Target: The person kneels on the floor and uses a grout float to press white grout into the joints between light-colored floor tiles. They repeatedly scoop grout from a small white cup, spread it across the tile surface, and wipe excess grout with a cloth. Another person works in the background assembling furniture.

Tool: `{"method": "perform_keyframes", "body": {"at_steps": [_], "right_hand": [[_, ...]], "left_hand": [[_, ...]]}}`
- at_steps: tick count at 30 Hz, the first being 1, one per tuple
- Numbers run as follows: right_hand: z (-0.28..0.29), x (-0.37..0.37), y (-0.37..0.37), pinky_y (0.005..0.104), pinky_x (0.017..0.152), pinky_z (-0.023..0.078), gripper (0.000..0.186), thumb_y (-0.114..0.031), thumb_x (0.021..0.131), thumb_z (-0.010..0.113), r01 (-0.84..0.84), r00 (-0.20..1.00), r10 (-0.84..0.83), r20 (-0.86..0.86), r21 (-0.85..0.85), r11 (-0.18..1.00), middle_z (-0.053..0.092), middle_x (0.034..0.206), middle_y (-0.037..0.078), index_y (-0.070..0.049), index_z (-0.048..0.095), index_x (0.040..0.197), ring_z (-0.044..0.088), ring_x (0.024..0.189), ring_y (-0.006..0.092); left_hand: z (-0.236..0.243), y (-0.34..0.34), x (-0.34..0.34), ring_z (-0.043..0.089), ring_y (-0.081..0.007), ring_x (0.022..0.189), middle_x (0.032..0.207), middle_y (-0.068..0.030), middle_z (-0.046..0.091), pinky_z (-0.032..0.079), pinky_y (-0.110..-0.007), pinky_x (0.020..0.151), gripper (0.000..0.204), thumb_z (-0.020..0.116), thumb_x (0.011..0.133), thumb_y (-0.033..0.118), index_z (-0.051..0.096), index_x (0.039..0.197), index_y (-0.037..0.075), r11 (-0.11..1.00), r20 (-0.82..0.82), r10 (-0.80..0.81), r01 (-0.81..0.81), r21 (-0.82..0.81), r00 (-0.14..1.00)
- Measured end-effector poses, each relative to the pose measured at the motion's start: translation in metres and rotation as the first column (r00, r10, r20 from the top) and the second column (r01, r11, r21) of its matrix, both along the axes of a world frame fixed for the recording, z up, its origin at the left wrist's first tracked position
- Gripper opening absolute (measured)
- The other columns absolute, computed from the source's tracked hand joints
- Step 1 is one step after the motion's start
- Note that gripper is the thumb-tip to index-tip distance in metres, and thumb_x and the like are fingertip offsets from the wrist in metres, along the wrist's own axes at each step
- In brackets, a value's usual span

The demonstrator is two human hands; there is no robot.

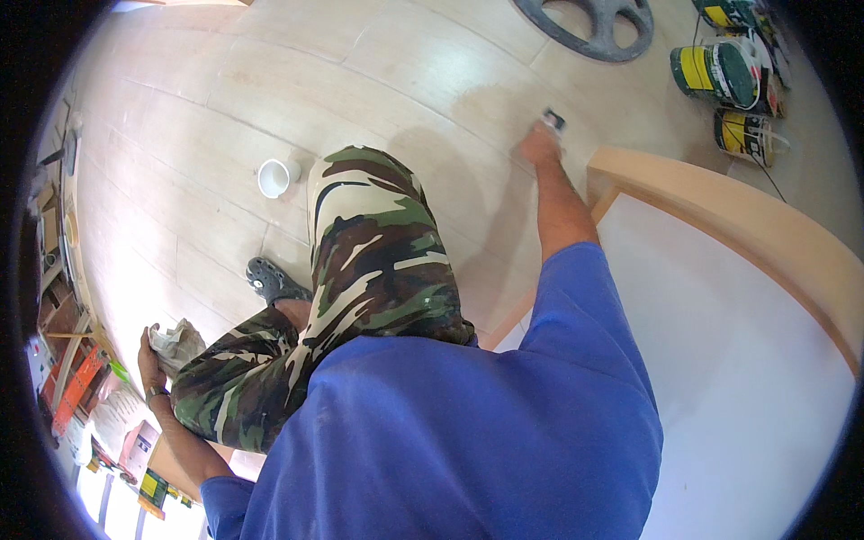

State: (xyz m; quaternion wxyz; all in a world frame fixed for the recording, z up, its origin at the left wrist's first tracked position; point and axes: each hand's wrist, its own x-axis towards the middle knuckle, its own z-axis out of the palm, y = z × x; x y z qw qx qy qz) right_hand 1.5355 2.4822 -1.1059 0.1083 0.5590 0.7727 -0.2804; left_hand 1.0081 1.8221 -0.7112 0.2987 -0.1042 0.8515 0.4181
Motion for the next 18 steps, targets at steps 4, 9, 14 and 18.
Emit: {"method": "perform_keyframes", "body": {"at_steps": [4, 9, 14, 18], "right_hand": [[-0.002, -0.005, -0.037, 0.0486, 0.086, 0.046, 0.036, -0.016, 0.081, 0.046, 0.035, 0.998, -0.038, 0.06, 0.043, 0.998, 0.056, 0.116, 0.023, -0.001, 0.053, 0.113, 0.056, 0.103, 0.0391], [0.016, -0.119, -0.088, 0.0519, 0.094, 0.039, 0.05, -0.015, 0.08, 0.046, -0.141, 0.986, 0.162, -0.036, 0.335, 0.931, 0.047, 0.127, 0.024, -0.006, 0.045, 0.129, 0.046, 0.118, 0.0385], [-0.011, -0.022, -0.067, 0.0522, 0.098, 0.036, 0.054, -0.012, 0.077, 0.049, -0.008, 0.997, 0.022, -0.075, 0.173, 0.985, 0.047, 0.129, 0.024, -0.006, 0.044, 0.13, 0.046, 0.118, 0.0406], [0.007, -0.022, -0.09, 0.0519, 0.101, 0.032, 0.052, -0.013, 0.078, 0.049, -0.001, 1.0, 0.009, -0.024, 0.322, 0.947, 0.044, 0.132, 0.023, -0.005, 0.045, 0.129, 0.041, 0.12, 0.0431]], "left_hand": [[-0.006, 0.007, 0.003, 0.057, -0.0185, 0.1, 0.111, -0.0097, 0.06, 0.043, -0.031, 0.09, 0.045, 0.047, 0.093, 0.034, 0.057, 0.118, -0.003, 0.999, 0.016, 0.029, -0.03, 0.018, 0.999], [-0.003, 0.015, -0.007, 0.057, -0.0186, 0.1, 0.111, -0.0099, 0.06, 0.042, -0.031, 0.091, 0.045, 0.047, 0.094, 0.035, 0.057, 0.117, -0.003, 0.999, -0.004, -0.051, 0.051, 0.011, 0.999], [-0.005, 0.02, 0.004, 0.056, -0.0193, 0.102, 0.113, -0.0108, 0.06, 0.041, -0.031, 0.092, 0.046, 0.046, 0.094, 0.034, 0.056, 0.118, -0.004, 0.999, 0.007, 0.002, -0.003, 0.049, 1.0], [0.008, -0.011, 0.019, 0.056, -0.0184, 0.102, 0.113, -0.0108, 0.06, 0.042, -0.03, 0.091, 0.047, 0.047, 0.093, 0.035, 0.056, 0.118, -0.005, 0.998, -0.015, 0.061, -0.061, -0.001, 0.998]]}}
